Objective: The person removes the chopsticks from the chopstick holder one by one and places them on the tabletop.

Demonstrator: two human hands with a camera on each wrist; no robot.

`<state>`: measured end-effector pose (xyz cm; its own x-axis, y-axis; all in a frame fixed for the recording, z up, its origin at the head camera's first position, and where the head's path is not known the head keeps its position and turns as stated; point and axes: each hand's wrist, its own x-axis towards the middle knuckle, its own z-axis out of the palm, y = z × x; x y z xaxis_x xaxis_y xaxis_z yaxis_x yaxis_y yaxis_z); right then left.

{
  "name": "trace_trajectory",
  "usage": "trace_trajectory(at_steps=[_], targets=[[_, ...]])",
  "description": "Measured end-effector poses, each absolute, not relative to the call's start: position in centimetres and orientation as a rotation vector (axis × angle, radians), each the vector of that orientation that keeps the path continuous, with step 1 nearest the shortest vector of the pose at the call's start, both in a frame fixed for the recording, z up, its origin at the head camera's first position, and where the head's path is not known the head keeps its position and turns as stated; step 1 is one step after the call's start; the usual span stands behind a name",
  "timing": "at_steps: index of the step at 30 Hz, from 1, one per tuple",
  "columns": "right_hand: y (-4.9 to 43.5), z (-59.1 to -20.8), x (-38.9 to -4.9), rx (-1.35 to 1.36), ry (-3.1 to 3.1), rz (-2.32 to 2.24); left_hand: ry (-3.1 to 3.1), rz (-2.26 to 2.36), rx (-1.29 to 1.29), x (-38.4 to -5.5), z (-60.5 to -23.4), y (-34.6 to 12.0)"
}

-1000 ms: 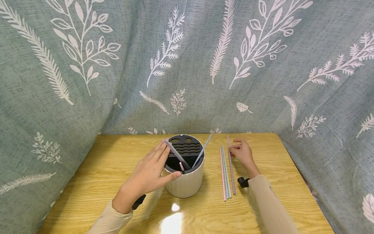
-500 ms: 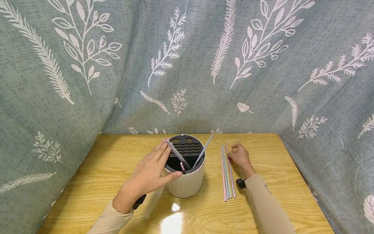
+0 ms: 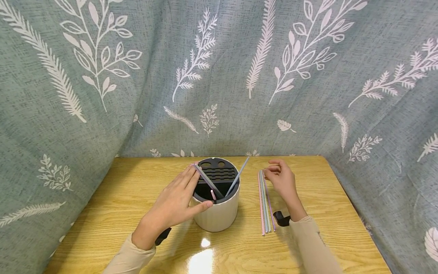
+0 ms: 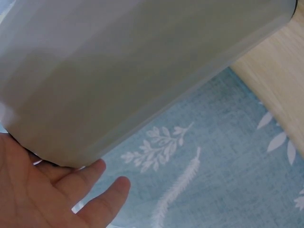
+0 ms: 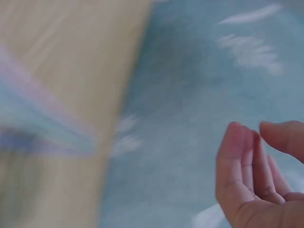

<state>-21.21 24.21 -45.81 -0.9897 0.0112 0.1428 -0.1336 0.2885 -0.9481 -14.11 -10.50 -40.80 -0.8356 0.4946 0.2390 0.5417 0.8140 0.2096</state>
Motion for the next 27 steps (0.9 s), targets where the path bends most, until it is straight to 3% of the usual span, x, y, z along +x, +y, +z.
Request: trace_trajectory(at_steps=[6, 11, 27], targets=[[20.6, -42.2, -18.0, 0.286, -2.049, 2.006, -2.806, -0.399, -0.815, -14.1, -40.9, -10.6], [18.4, -41.4, -16.2, 0.452, -1.877, 2.127, -2.806, -0.397, -0.813, -14.1, -40.9, -10.6], [16.1, -41.3, -15.3, 0.514, -1.944, 2.013, -2.812, -0.421, -0.804, -14.0, -40.9, -10.5]])
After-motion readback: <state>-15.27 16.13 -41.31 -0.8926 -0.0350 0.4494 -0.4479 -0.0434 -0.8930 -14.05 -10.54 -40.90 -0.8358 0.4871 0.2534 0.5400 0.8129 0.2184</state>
